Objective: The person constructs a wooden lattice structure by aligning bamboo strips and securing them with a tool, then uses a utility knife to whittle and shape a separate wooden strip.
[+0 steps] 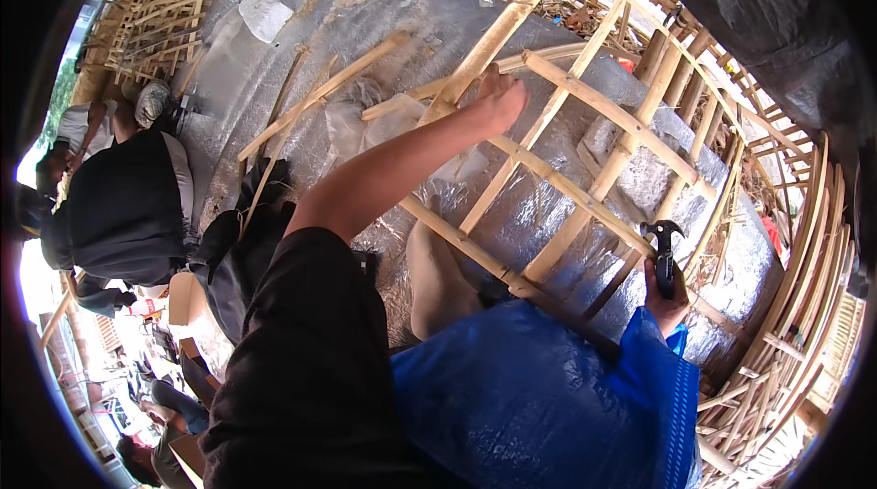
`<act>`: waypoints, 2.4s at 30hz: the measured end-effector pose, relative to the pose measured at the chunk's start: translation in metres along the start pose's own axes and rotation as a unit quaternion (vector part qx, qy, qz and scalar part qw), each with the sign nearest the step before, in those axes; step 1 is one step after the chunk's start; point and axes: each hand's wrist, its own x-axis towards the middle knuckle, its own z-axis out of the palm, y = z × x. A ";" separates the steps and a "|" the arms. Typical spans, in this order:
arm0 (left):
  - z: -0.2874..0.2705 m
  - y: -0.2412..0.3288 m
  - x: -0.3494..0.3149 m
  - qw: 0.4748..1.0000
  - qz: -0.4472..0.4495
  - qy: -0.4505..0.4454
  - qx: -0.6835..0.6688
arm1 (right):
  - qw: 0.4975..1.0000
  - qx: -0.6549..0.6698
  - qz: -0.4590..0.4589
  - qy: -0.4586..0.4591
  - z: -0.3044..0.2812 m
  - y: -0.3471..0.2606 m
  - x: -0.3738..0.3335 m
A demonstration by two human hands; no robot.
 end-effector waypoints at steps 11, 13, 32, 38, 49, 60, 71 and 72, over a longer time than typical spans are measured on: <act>0.029 -0.015 0.011 0.894 -0.096 0.094 -0.427 | 1.000 -0.021 0.010 0.007 -0.001 0.009 0.004; 0.030 -0.019 0.008 0.909 -0.084 0.148 -0.380 | 0.999 0.033 0.010 0.002 0.001 0.016 0.002; -0.009 -0.014 0.014 0.970 -0.078 0.018 -0.231 | 0.998 -0.039 0.039 -0.002 -0.014 -0.010 0.004; 0.047 -0.042 0.021 0.957 -0.091 0.143 -0.237 | 0.999 -0.002 0.034 -0.014 -0.010 -0.014 0.002; -0.013 -0.011 -0.013 0.957 -0.127 0.034 -0.258 | 0.999 -0.044 0.019 -0.001 -0.009 -0.008 0.001; -0.020 -0.017 -0.060 0.935 -0.115 0.115 -0.315 | 0.999 -0.039 0.024 -0.007 -0.008 -0.013 0.005; 0.065 -0.024 0.003 0.951 -0.147 0.208 -0.177 | 0.999 0.011 0.034 -0.013 0.001 0.008 0.006; 0.054 -0.018 0.006 0.951 -0.180 0.167 -0.190 | 0.999 0.001 0.046 -0.021 -0.003 0.001 0.006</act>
